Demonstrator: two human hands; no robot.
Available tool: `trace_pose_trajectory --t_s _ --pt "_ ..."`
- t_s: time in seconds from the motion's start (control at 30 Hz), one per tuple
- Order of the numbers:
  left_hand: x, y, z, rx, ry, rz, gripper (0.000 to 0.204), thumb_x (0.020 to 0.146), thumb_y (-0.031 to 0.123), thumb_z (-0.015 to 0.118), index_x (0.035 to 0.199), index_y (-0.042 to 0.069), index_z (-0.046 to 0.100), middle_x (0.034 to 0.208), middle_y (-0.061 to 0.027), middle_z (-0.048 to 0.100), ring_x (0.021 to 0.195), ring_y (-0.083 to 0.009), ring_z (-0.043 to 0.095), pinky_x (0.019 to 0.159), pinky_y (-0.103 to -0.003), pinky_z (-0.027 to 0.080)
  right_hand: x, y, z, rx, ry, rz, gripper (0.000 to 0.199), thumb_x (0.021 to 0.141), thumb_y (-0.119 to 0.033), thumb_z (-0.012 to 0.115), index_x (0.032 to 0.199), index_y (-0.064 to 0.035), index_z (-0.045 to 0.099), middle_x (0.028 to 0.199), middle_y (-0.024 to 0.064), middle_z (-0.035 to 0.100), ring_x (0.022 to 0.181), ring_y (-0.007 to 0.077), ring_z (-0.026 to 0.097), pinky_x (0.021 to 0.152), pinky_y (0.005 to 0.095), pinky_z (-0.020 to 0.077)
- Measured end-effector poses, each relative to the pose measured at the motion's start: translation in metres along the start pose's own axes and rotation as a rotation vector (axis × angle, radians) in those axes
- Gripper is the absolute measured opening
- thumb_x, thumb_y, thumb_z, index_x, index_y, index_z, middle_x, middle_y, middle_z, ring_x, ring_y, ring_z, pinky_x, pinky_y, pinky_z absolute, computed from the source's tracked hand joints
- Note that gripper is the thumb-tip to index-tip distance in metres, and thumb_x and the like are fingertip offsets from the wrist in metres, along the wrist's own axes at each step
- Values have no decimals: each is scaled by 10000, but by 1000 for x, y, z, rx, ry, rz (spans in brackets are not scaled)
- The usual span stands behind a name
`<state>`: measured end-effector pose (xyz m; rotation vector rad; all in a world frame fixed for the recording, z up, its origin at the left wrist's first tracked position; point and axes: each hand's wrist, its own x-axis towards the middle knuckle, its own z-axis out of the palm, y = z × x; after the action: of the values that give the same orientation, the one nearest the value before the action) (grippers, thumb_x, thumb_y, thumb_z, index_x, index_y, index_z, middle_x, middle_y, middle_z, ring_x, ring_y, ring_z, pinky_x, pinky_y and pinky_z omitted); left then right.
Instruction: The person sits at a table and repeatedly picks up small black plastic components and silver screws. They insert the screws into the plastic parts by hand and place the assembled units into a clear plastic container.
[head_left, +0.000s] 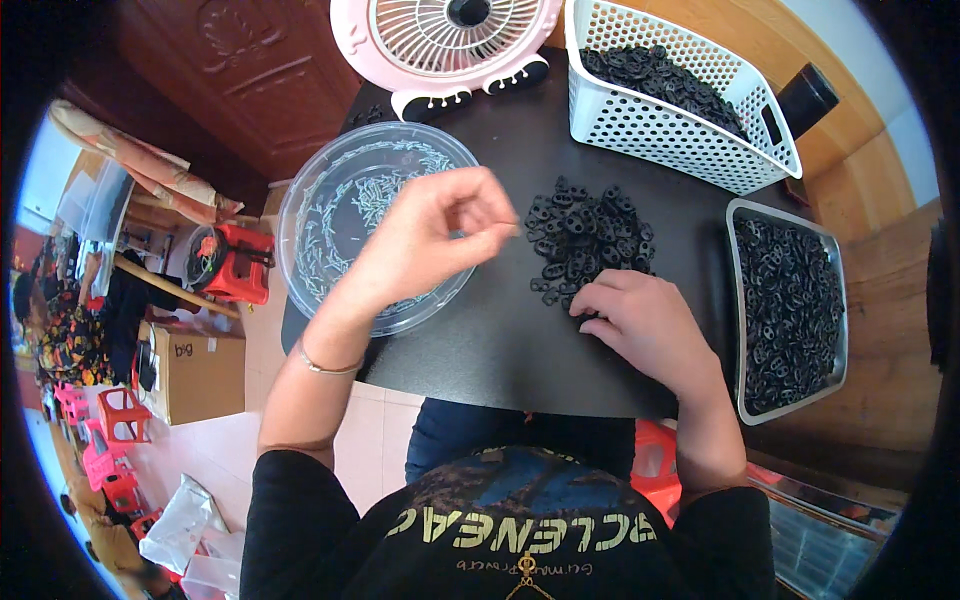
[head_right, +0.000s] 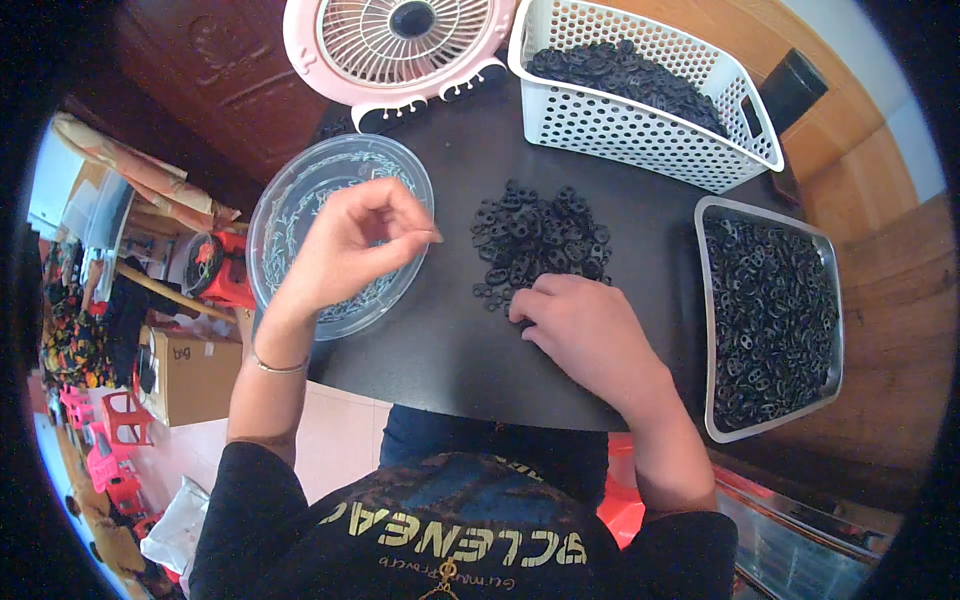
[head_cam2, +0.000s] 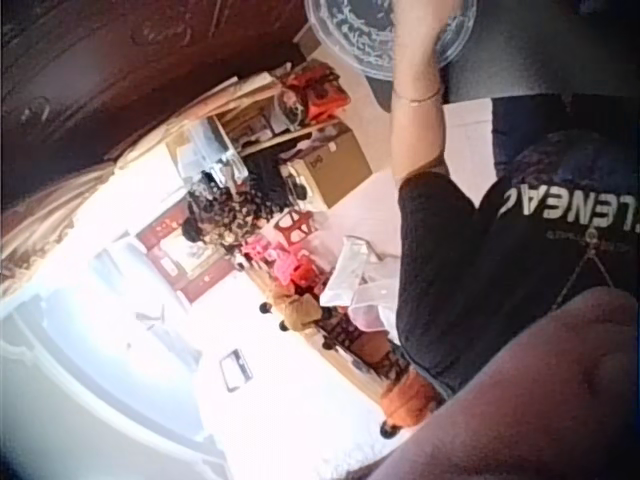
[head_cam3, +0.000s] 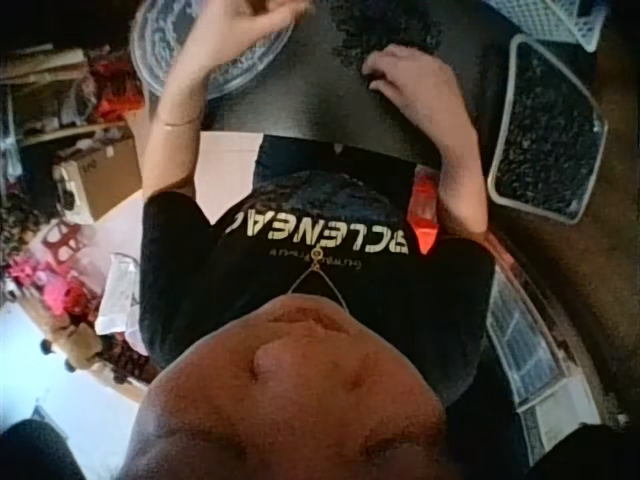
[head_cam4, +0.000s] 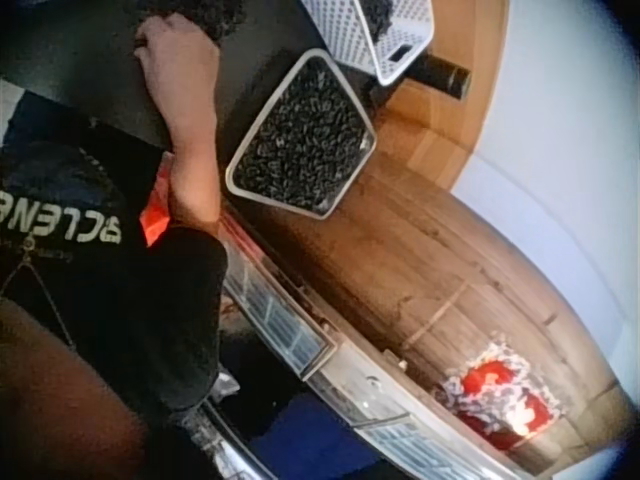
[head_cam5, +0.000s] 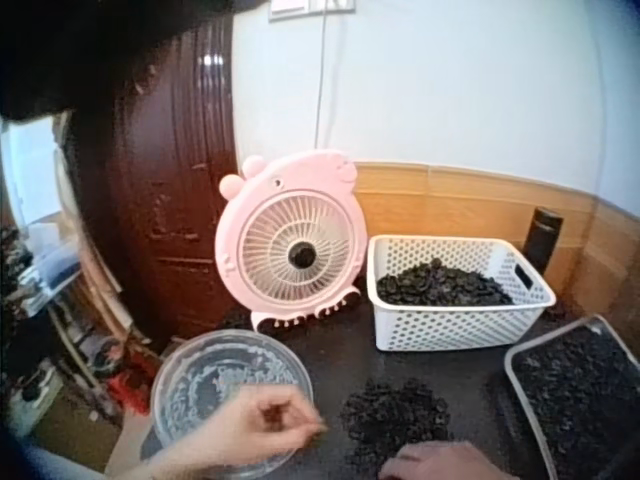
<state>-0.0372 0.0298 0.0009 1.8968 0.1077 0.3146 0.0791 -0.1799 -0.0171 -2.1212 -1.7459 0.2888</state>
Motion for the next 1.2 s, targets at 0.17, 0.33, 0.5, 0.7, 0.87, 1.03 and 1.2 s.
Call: trace_pose_trajectory --t_s 0.17,0.33,0.5,0.7,0.87,1.03,1.2 --pt "23 17 32 -449 -60 -79 84 751 6 613 831 -2 590 735 -37 604 683 -55 560 595 -169 439 3 0 0 -21 -28 1 128 690 -111 621 808 -82 581 756 65 559 715 248 575 639 349 474" --pt "34 -6 43 -753 -19 -180 69 785 14 583 853 1 589 788 -61 612 721 -96 587 649 -180 472 26 13 -17 507 441 91 100 721 -13 595 818 -41 592 758 64 584 694 174 580 635 270 466" --pt "28 -19 43 -895 25 -272 110 794 48 595 891 -1 586 832 -69 615 746 -114 587 669 -201 478 39 11 -16 1051 587 161 109 800 9 536 903 18 573 834 47 596 756 90 567 681 219 463" --pt "27 -27 46 -912 53 -187 164 784 10 589 945 9 561 833 -61 617 747 -99 582 670 -203 477 37 15 9 1048 576 86 159 803 38 528 953 23 578 904 67 568 789 110 577 714 222 480" --pt "27 -23 48 -854 60 -146 255 760 -27 599 1002 10 527 823 -58 617 745 -88 579 672 -198 468 39 10 11 1109 613 93 149 789 47 548 931 16 583 884 67 579 796 112 585 705 215 481" --pt "26 -26 50 -828 71 -150 277 748 -40 607 1007 9 521 808 -53 618 739 -88 581 671 -196 466 38 11 11 1019 615 108 128 779 32 577 906 18 585 852 60 588 780 109 590 690 215 483" --pt "27 -25 51 -831 83 -137 279 746 -39 611 1004 7 518 792 -61 626 726 -90 585 667 -198 466 37 11 11 1007 619 120 130 775 30 584 905 20 584 841 57 587 782 107 590 691 217 482"
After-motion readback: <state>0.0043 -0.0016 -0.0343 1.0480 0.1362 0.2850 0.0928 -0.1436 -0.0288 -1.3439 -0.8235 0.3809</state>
